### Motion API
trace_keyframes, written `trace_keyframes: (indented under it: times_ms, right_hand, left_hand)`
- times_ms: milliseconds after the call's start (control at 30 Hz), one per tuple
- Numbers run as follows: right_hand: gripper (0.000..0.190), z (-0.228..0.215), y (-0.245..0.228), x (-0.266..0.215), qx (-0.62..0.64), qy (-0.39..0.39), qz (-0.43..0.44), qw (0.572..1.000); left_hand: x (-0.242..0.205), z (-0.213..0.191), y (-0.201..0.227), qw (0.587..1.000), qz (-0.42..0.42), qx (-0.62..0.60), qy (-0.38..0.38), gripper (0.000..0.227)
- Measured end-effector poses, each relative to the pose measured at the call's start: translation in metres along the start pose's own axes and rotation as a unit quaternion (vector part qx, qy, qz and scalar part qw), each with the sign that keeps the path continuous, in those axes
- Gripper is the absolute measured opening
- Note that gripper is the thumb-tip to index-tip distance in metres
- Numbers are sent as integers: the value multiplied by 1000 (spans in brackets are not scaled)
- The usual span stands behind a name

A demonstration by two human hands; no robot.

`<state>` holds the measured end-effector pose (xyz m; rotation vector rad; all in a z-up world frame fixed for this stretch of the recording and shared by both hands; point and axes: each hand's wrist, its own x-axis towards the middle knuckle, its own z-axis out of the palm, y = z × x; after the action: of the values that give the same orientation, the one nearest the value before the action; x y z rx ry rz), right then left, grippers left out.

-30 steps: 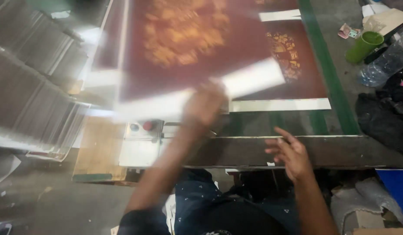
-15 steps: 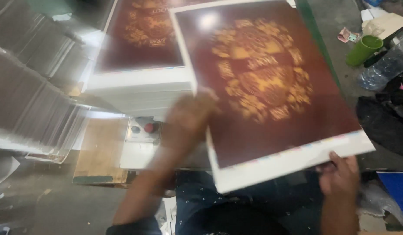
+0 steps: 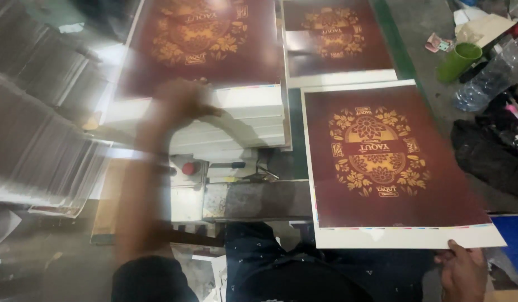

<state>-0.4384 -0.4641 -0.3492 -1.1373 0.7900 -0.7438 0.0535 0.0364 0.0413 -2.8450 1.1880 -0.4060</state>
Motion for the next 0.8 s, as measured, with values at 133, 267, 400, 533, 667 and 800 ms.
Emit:
trace_keyframes:
  times_ms: [133, 267, 400, 533, 667, 800]
  right_hand:
    - [32, 6, 7, 7, -78, 68, 57, 993]
    - [42, 38, -7, -2, -27, -30, 17, 999]
    - [42, 89, -15, 25, -41, -75, 13, 996]
    - [43, 136, -28, 77, -58, -99, 9, 993]
    - [44, 156, -28, 121, -58, -122, 59, 989]
    - [56, 151, -23, 107, -61, -92, 82, 990]
  left_hand:
    - [-1, 3, -13, 997, -7, 7, -80, 43]
    - [-26, 39, 1, 997, 0, -39, 63, 22]
    - [-34, 65, 17, 976, 17, 39, 213, 26]
    - [-34, 60, 21, 966, 18, 25, 255, 24]
    - [-32, 51, 13, 967, 35, -23, 251, 18]
    - [-25, 42, -9, 957, 5, -98, 274, 6]
